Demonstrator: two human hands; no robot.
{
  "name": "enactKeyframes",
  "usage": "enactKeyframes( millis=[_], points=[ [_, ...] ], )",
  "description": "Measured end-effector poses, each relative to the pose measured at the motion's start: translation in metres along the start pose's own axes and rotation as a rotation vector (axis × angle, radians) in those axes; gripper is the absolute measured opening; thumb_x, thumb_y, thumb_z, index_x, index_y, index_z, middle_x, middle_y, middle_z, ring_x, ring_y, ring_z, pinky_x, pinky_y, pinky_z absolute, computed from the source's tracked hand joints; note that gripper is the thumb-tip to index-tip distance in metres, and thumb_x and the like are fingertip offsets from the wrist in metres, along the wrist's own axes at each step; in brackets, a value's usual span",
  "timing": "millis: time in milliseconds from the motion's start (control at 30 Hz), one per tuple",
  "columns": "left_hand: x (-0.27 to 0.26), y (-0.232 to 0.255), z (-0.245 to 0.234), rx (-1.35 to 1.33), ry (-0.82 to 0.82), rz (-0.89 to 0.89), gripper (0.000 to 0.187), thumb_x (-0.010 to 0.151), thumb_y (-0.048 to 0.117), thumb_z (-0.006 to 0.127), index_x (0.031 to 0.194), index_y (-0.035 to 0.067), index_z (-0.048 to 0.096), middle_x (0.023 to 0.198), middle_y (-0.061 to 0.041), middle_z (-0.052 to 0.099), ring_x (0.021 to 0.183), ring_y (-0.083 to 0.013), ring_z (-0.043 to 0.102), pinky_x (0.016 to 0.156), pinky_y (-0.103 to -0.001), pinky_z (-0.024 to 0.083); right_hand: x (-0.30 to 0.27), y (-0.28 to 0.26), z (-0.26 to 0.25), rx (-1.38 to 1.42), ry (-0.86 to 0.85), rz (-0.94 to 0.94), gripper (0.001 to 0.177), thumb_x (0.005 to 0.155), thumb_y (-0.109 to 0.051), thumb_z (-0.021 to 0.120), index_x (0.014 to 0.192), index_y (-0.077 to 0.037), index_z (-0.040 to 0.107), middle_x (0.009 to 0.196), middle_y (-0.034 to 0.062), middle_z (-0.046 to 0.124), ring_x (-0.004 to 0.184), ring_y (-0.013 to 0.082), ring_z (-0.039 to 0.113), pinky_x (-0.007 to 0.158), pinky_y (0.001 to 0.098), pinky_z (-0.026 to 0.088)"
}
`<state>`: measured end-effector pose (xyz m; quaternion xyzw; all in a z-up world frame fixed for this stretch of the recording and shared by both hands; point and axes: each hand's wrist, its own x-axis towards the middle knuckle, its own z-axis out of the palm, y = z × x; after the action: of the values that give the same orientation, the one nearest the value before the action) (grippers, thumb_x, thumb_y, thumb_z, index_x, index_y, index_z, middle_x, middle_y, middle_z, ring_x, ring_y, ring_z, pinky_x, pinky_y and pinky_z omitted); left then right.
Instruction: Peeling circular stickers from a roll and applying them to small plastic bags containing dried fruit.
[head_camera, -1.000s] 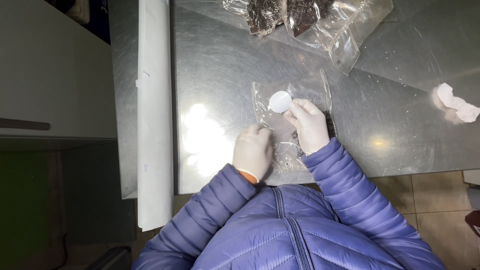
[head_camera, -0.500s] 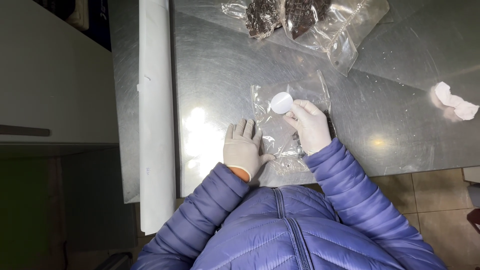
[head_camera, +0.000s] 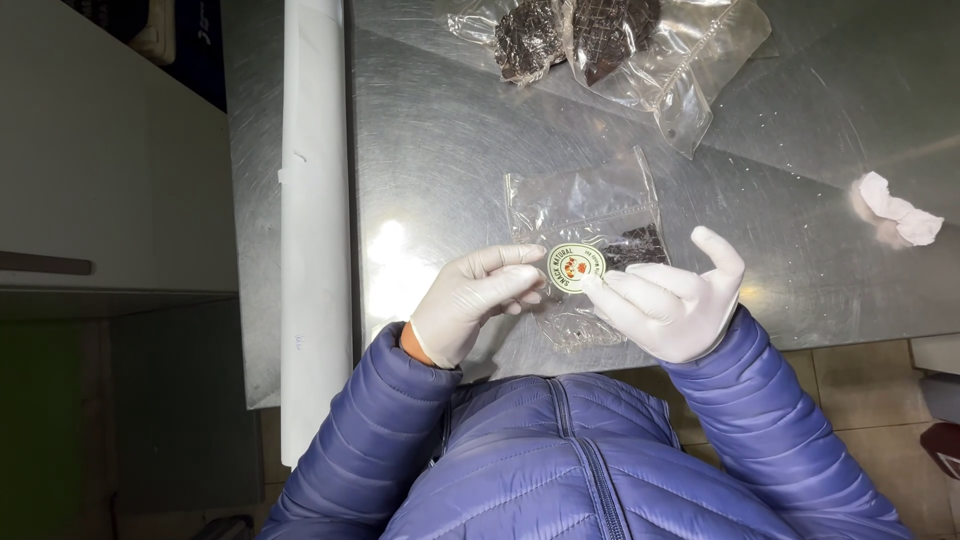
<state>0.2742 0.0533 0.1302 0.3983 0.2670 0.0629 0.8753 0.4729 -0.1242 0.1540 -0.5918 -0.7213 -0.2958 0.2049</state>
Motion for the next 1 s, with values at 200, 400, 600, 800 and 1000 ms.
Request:
enactKeyframes(
  millis=[200, 400, 600, 800, 1000],
  points=[
    [-0.002, -0.004, 0.014, 0.014, 0.001, 0.004, 0.035, 0.095, 0.009, 0.072, 0.125, -0.003, 0.059, 0.096, -0.01, 0.075, 0.083, -0.012, 0.071, 0.072, -0.022, 0.054, -0.002, -0.003, 0.003, 0.018, -0.014, 0.029, 0.036, 0.091, -0.026, 0.085, 0.126, -0.027, 0.077, 0.11, -0.01, 0.058, 0.103, 0.0092, 0.058, 0.117, 0.0496, 0.029],
    [0.003, -0.019, 0.02, -0.204, 0.022, 0.135, 0.032, 0.095, -0.002, 0.07, 0.125, -0.007, 0.059, 0.096, -0.013, 0.075, 0.084, -0.0132, 0.071, 0.075, -0.023, 0.055, 0.007, -0.006, 0.005, -0.024, -0.057, 0.015, 0.039, 0.088, -0.027, 0.083, 0.127, -0.028, 0.077, 0.104, -0.013, 0.061, 0.101, 0.0065, 0.058, 0.114, 0.0452, 0.029],
    [0.006, -0.017, 0.018, -0.107, 0.135, 0.186, 0.033, 0.092, -0.003, 0.069, 0.124, -0.004, 0.059, 0.093, -0.011, 0.075, 0.085, -0.0127, 0.071, 0.081, -0.026, 0.058, 0.009, -0.012, 0.012, -0.011, -0.012, 0.005, 0.039, 0.088, -0.027, 0.085, 0.127, -0.027, 0.077, 0.104, -0.0122, 0.06, 0.101, 0.0077, 0.057, 0.112, 0.0412, 0.032],
    [0.01, -0.022, -0.008, -0.006, 0.203, 0.295, 0.034, 0.096, -0.002, 0.069, 0.128, -0.006, 0.059, 0.095, -0.008, 0.074, 0.085, -0.0113, 0.067, 0.081, -0.026, 0.055, 0.001, -0.013, 0.021, 0.052, 0.092, 0.004, 0.03, 0.091, -0.027, 0.087, 0.117, -0.024, 0.072, 0.108, -0.0082, 0.061, 0.102, 0.0105, 0.059, 0.101, 0.0379, 0.039],
    [-0.002, 0.019, -0.001, 0.634, 0.211, 0.175, 0.063, 0.092, 0.005, 0.071, 0.15, 0.003, 0.047, 0.09, -0.002, 0.068, 0.082, -0.0088, 0.064, 0.078, -0.025, 0.055, 0.008, -0.013, 0.024, 0.778, 0.061, 0.859, 0.043, 0.092, -0.002, 0.076, 0.13, -0.001, 0.056, 0.111, 0.0066, 0.07, 0.095, 0.012, 0.065, 0.086, 0.025, 0.052]
  ],
)
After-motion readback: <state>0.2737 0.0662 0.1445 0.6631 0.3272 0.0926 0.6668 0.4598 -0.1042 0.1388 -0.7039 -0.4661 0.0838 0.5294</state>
